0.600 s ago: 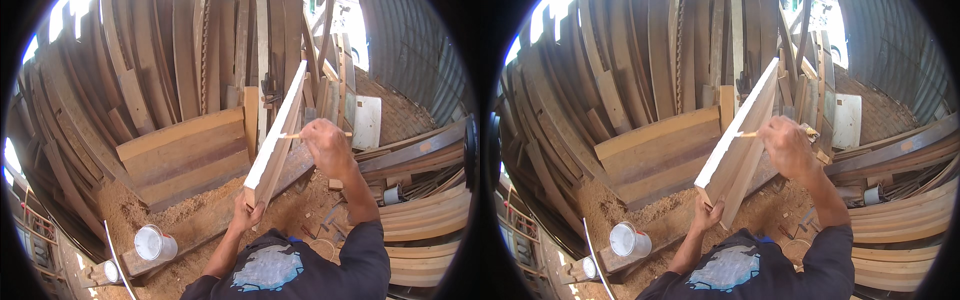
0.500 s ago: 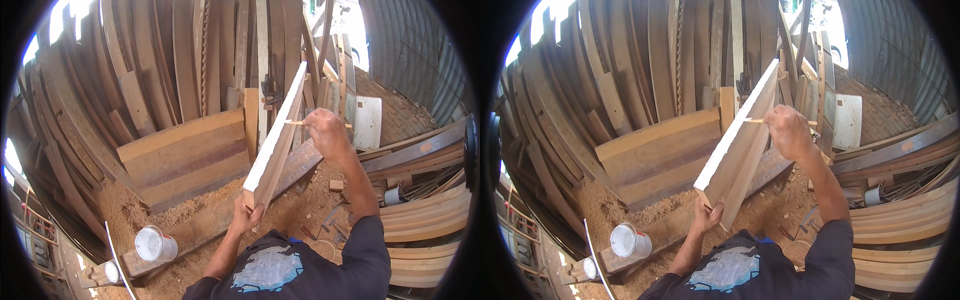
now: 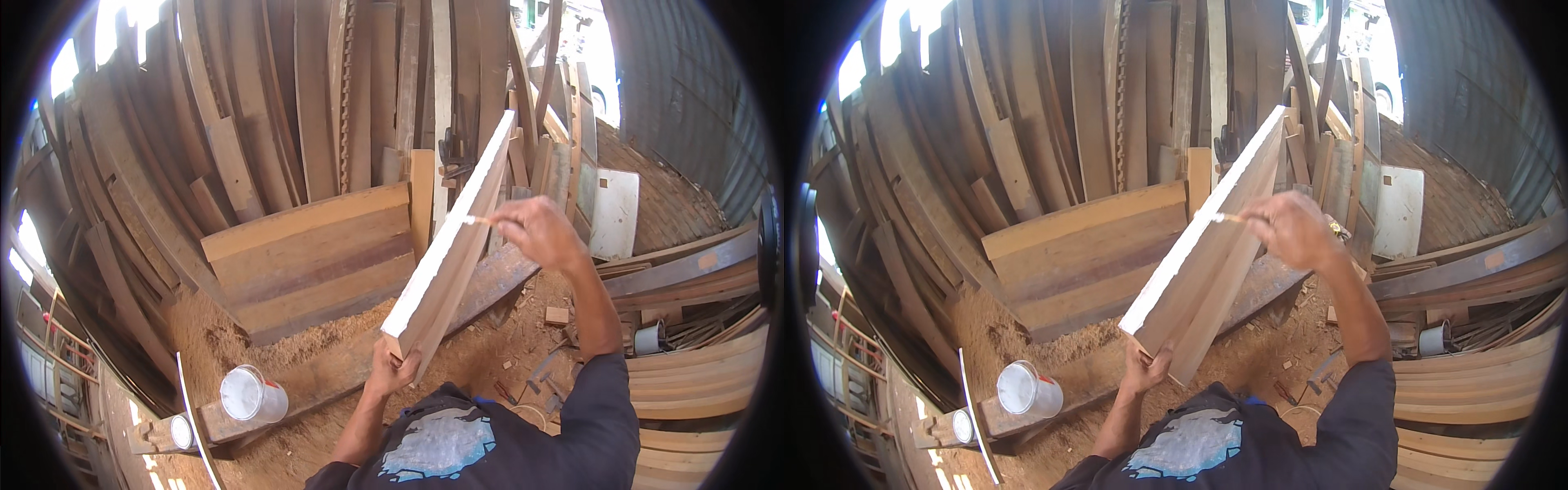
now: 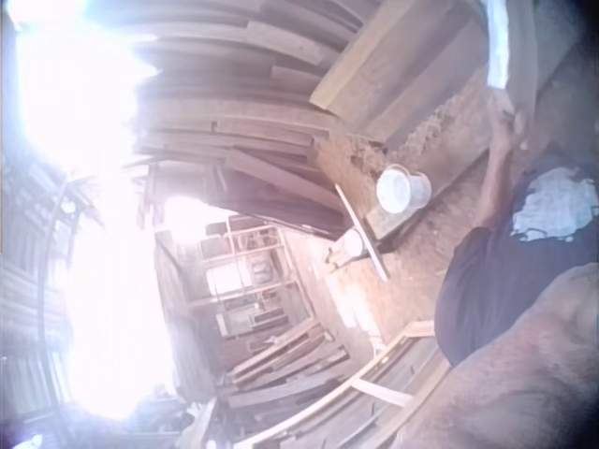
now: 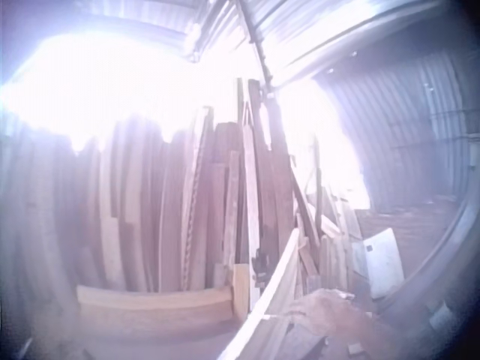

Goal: The person applies glue to the edge of a wooden board using a brush, aligns it with another board on a workbench, and tightens a metal bar clamp across the boards.

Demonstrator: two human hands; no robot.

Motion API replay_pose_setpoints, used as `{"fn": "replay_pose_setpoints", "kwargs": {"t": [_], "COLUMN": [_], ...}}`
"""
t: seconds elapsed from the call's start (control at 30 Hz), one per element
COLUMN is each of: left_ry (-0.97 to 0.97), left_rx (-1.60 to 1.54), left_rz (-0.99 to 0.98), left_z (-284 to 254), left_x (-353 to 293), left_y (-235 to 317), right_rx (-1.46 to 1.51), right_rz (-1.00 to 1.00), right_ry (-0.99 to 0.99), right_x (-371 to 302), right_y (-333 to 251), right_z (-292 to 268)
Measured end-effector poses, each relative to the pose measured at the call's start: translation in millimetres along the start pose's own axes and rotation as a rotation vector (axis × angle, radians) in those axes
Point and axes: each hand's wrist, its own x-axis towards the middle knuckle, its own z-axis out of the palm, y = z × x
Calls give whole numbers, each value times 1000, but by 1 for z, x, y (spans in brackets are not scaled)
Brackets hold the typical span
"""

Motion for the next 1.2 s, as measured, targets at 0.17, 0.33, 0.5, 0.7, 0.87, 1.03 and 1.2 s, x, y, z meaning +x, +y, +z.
{"fn": "replay_pose_setpoints", "kwargs": {"t": [0.17,0.33,0.5,0.7,0.87,1.03,1.2], "left_ry": [126,215,233,210,259,277,248], "left_rx": [-61,-58,-60,47,19,5,-18], "left_rz": [21,30,26,-34,-9,-1,-8], "left_z": [2,17,17,22,25,28,24], "left_x": [-3,0,-11,-11,-7,-8,-18], "left_y": [22,29,29,35,38,31,21], "right_rx": [412,1201,1757,1778,1674,1311,229], "right_rz": [-16,217,493,363,240,-99,-146], "right_ry": [46,484,323,161,-11,135,391], "right_x": [-14,5,15,22,-8,-11,25], "right_y": [-3,100,104,87,56,49,79], "right_z": [-6,79,131,141,132,74,0]}}
